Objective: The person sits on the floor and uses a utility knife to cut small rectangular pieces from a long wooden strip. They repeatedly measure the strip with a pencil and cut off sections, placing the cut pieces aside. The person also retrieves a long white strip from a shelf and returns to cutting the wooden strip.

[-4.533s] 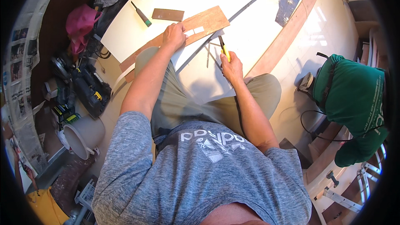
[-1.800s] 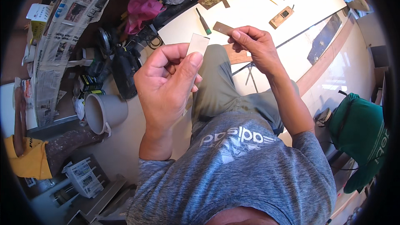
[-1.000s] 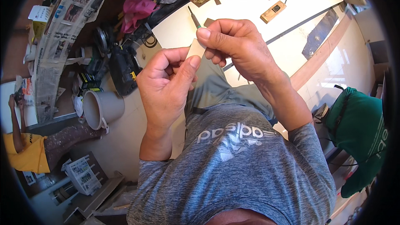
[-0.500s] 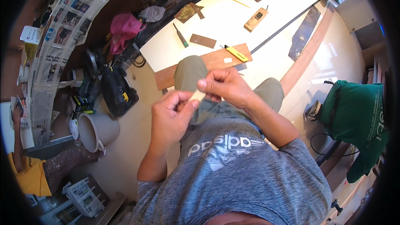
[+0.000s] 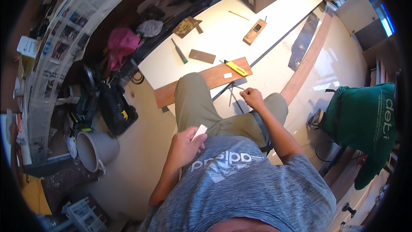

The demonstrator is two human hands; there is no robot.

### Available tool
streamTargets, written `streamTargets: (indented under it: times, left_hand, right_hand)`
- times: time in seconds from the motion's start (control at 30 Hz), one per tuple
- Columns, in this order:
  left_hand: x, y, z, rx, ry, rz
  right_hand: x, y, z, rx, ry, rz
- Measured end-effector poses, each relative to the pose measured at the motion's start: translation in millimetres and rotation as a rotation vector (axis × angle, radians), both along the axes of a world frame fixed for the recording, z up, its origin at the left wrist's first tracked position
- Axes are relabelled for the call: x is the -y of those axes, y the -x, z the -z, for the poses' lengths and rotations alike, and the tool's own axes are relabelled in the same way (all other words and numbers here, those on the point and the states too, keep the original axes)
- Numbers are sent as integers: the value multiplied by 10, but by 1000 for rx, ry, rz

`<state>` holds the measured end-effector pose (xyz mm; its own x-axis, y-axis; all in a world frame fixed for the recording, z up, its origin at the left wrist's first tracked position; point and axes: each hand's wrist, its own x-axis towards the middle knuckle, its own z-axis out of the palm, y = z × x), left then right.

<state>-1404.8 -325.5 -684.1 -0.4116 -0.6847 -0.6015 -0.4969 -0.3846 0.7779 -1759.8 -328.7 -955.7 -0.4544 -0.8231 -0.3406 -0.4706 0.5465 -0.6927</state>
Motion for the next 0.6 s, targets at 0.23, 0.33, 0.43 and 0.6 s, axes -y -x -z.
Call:
streamTargets:
  times: [0.23, 0.33, 0.43, 0.6]
  left_hand:
    - [92, 8, 61, 26, 40, 9]
    - [110, -7, 35, 11, 93, 42]
    - [82, -40, -13, 12, 120, 21]
    - [26, -77, -40, 36, 124, -4]
  right_hand:
    - [490, -175, 295, -85, 43, -134]
    - [615, -445, 168, -202, 214, -169]
    - [634, -663, 22, -219, 252, -374]
    - [620, -843, -113, -424, 103, -622]
